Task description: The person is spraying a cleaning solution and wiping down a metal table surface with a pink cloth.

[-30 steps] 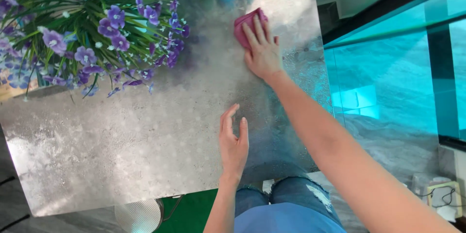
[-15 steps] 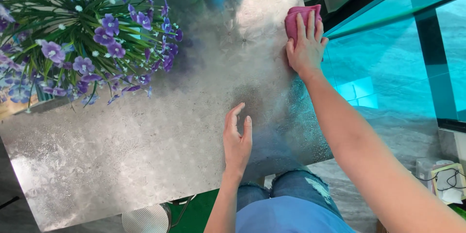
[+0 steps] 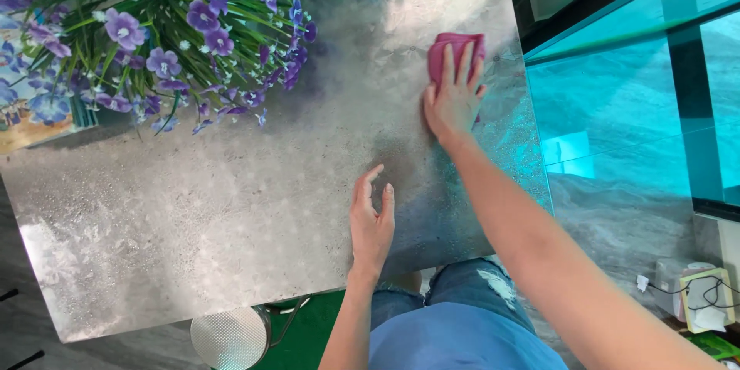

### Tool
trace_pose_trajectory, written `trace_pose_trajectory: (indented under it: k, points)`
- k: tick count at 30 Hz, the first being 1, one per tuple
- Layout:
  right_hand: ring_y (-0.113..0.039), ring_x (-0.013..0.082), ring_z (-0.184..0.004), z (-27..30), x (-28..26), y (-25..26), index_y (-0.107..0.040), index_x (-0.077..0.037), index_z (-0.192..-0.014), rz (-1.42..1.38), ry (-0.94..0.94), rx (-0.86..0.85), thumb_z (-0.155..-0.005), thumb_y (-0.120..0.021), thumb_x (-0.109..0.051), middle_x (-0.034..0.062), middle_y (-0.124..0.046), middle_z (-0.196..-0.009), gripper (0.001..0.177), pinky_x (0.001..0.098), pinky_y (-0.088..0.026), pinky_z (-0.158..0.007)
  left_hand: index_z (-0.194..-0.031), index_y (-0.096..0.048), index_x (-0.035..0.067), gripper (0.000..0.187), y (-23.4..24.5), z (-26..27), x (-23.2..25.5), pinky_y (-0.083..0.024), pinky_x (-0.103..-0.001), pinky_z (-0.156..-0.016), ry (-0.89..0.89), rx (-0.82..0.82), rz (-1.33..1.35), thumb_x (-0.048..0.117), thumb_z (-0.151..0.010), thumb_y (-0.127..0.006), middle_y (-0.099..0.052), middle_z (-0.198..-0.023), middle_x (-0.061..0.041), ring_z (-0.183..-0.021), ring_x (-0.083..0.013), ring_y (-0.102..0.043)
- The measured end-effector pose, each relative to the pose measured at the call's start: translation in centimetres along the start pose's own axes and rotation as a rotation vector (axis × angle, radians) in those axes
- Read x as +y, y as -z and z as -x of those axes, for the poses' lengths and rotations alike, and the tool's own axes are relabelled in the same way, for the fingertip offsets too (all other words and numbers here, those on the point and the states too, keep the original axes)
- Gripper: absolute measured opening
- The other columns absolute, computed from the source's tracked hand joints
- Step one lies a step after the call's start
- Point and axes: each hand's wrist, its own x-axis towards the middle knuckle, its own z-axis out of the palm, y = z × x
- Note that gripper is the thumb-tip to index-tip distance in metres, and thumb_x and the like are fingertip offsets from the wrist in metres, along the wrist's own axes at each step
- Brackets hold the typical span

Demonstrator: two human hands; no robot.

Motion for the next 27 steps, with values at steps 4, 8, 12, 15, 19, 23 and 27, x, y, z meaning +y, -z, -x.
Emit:
trace_pose_trajectory:
  k: [4,8,12,15,19,23,27]
  points:
    - [-0.020,0.0449,-0.153,1.7,-4.6,-0.5,-0.031,-0.018,-0.165,-0.046,0.065,-0.021,-0.090,-0.065,-0.031,0.0171,-0.019,-0.171,0.083,0.0688,-0.031,-0.109,-0.132,-0.060,0.006,0.033,0.8,0.5,-1.0,-0.054,-0.037,-0.087,-0.013,0.019,0.004,0.015,-0.100,-0.058,-0.064,-0.132,-0.015,-0.118,-0.0316,-0.065]
    - [-0.023,0.0446,-0.152,3.5,-8.7,-0.5,-0.032,-0.019,-0.163,-0.102,0.160,-0.056,-0.088,-0.066,-0.030,0.0181,-0.020,-0.170,0.084,0.0662,-0.033,-0.108,-0.133,-0.060,0.004,0.033,1.4,0.9,-1.9,-0.051,-0.039,-0.099,-0.085,0.049,-0.026,0.012,-0.101,-0.059,-0.065,-0.131,-0.017,-0.120,-0.0332,-0.064]
    - [-0.025,0.0446,-0.149,4.8,-11.0,-0.5,-0.033,-0.019,-0.161,-0.133,0.269,-0.127,-0.084,-0.066,-0.029,0.0182,-0.021,-0.168,0.085,0.0629,-0.035,-0.104,-0.134,-0.059,0.005,0.033,2.0,1.2,-1.2,-0.052,-0.039,-0.098,-0.038,0.037,-0.006,0.012,-0.101,-0.058,-0.064,-0.131,-0.016,-0.119,-0.0327,-0.065]
    - [-0.026,0.0433,-0.150,5.4,-10.5,-0.5,-0.034,-0.019,-0.160,-0.171,0.348,-0.125,-0.083,-0.067,-0.028,0.0176,-0.023,-0.168,0.084,0.0603,-0.035,-0.104,-0.133,-0.058,0.006,0.034,2.3,1.2,0.7,-0.055,-0.038,-0.090,0.066,0.006,0.013,0.014,-0.100,-0.057,-0.063,-0.133,-0.014,-0.119,-0.0309,-0.065]
    - [-0.027,0.0410,-0.151,5.7,-8.3,0.2,-0.036,-0.021,-0.160,-0.212,0.408,-0.108,-0.085,-0.066,-0.027,0.0166,-0.026,-0.168,0.082,0.0578,-0.035,-0.105,-0.133,-0.059,0.006,0.034,1.3,1.3,-0.9,-0.054,-0.038,-0.092,0.022,0.003,-0.036,0.015,-0.100,-0.058,-0.064,-0.132,-0.014,-0.119,-0.0305,-0.065]
    - [-0.029,0.0372,-0.151,6.0,-5.0,2.0,-0.039,-0.022,-0.160,-0.228,0.417,-0.110,-0.086,-0.067,-0.026,0.0149,-0.029,-0.168,0.079,0.0559,-0.036,-0.104,-0.133,-0.061,0.005,0.033,0.0,0.9,-0.2,-0.052,-0.038,-0.099,-0.084,-0.006,-0.073,0.014,-0.101,-0.059,-0.065,-0.131,-0.016,-0.121,-0.0319,-0.065]
    - [-0.030,0.0352,-0.152,5.8,-0.5,3.7,-0.041,-0.022,-0.160,-0.200,0.351,-0.089,-0.084,-0.067,-0.027,0.0143,-0.030,-0.169,0.080,0.0546,-0.036,-0.104,-0.131,-0.061,0.006,0.032,-1.5,0.5,0.7,-0.051,-0.039,-0.100,-0.076,-0.043,-0.058,0.015,-0.100,-0.060,-0.065,-0.129,-0.016,-0.120,-0.0329,-0.065]
